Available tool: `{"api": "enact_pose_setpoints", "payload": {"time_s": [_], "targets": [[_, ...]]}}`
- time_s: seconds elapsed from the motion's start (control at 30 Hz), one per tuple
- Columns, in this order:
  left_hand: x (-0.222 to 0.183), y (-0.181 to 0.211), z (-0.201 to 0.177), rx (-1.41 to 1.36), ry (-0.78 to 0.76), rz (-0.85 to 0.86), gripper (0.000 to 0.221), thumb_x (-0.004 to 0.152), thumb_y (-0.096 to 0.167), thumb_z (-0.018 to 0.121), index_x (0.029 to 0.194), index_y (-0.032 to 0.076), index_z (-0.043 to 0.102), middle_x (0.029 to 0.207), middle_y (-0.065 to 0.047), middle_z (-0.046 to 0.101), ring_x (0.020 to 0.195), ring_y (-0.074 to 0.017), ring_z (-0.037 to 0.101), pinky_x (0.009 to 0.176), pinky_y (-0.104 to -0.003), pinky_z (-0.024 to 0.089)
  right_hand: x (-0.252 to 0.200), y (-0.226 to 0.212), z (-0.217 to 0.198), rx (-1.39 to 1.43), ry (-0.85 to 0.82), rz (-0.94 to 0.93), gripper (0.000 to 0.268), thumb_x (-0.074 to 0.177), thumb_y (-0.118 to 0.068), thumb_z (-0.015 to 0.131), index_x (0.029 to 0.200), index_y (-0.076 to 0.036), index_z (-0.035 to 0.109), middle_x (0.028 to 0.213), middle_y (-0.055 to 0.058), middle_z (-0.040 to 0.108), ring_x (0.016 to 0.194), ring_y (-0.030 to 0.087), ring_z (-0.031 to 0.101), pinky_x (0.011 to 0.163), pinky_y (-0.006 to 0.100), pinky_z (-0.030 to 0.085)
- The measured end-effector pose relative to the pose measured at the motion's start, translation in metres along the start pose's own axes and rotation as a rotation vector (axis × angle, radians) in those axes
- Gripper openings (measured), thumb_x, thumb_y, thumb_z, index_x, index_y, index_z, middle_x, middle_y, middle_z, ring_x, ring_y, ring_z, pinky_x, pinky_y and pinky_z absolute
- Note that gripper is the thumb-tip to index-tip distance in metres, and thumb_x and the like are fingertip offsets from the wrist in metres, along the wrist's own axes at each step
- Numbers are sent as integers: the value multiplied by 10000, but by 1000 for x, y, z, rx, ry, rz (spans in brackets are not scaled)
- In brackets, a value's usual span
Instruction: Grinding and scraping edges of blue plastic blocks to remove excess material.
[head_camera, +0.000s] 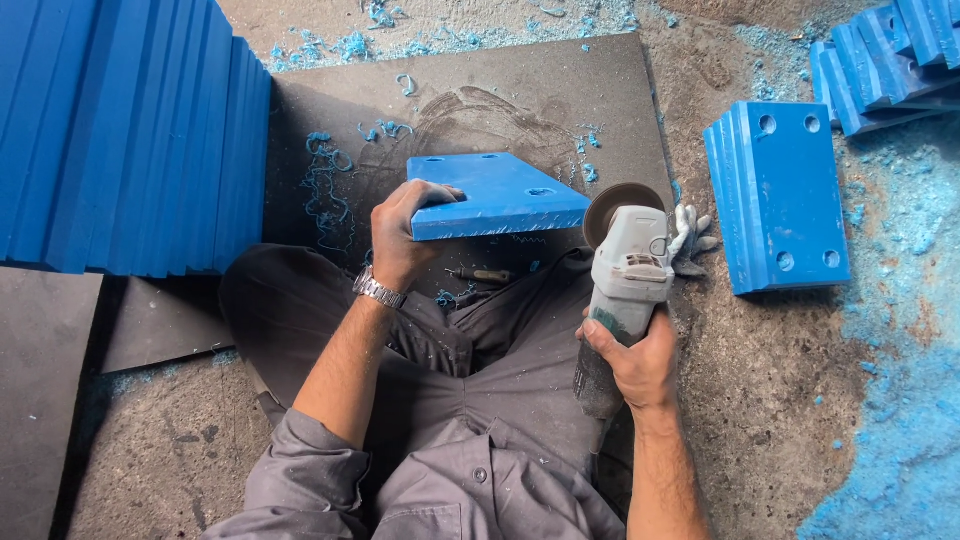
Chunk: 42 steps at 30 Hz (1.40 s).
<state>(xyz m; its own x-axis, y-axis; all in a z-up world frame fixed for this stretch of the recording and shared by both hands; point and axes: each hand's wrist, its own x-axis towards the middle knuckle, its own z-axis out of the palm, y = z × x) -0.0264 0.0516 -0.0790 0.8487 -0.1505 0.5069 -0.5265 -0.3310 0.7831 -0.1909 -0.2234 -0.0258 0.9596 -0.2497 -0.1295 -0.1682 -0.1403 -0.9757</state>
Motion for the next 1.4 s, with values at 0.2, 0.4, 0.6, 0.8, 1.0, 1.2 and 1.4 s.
{"api": "enact_pose_setpoints", "payload": {"time_s": [0.2, 0.4, 0.6, 0.8, 1.0, 1.2, 1.4], "targets": [[1, -1, 1, -7, 0, 7, 335, 747, 50, 886, 1001, 114, 676, 1078, -35, 773, 1042, -208, 760, 887, -353, 615, 0, -17, 31, -267, -57, -129, 533, 795, -210, 853, 1209, 27, 614, 1044, 106, 718, 953, 219, 705, 869, 348, 575], [2, -1, 0, -3, 5, 7, 312, 763, 23, 859, 1002, 105, 675, 1080, -36, 776, 1042, -209, 761, 889, -352, 613, 0, -7, 11, -111, -40, -66, 486, 811, -231, 835, 1174, 15, 624, 1004, 110, 716, 895, 231, 723, 829, 377, 609], [2, -1, 1, -8, 10, 25, 319, 760, 39, 857, 1009, 102, 666, 1075, -44, 771, 1031, -220, 759, 881, -356, 608, 0, -2, 14, -139, -26, -1, 424, 810, -222, 832, 1131, -15, 647, 965, 107, 733, 850, 223, 750, 796, 390, 640], [2, -1, 2, -12, 20, -19, 316, 774, 55, 860, 1006, 98, 649, 1067, -40, 769, 1003, -224, 756, 849, -356, 607, -4, -35, 75, -227, -154, -146, 635, 765, -200, 850, 1281, 23, 556, 1136, 119, 688, 1033, 207, 669, 925, 373, 550], [-2, -9, 9, -79, 45, -33, 325, 768, 30, 836, 1023, 101, 647, 1128, -38, 760, 1057, -228, 741, 908, -364, 590, -6, -29, 49, -141, -81, 42, 539, 797, -227, 827, 1211, 30, 596, 1027, 123, 716, 932, 222, 720, 861, 384, 605], [-8, -18, 19, -141, 67, -61, 346, 758, 38, 840, 1039, 102, 648, 1148, -43, 747, 1086, -238, 720, 964, -374, 563, -7, -22, 51, -189, -93, 37, 499, 814, -214, 826, 1189, 37, 616, 1007, 132, 726, 927, 225, 726, 871, 380, 599], [-9, -16, 18, -164, 95, -46, 400, 746, 134, 916, 1043, 116, 648, 1133, -48, 728, 1076, -247, 707, 974, -390, 532, -10, -44, 103, -338, -196, -76, 657, 727, -200, 873, 1260, 17, 556, 1109, 125, 703, 1009, 192, 683, 899, 354, 553]]}}
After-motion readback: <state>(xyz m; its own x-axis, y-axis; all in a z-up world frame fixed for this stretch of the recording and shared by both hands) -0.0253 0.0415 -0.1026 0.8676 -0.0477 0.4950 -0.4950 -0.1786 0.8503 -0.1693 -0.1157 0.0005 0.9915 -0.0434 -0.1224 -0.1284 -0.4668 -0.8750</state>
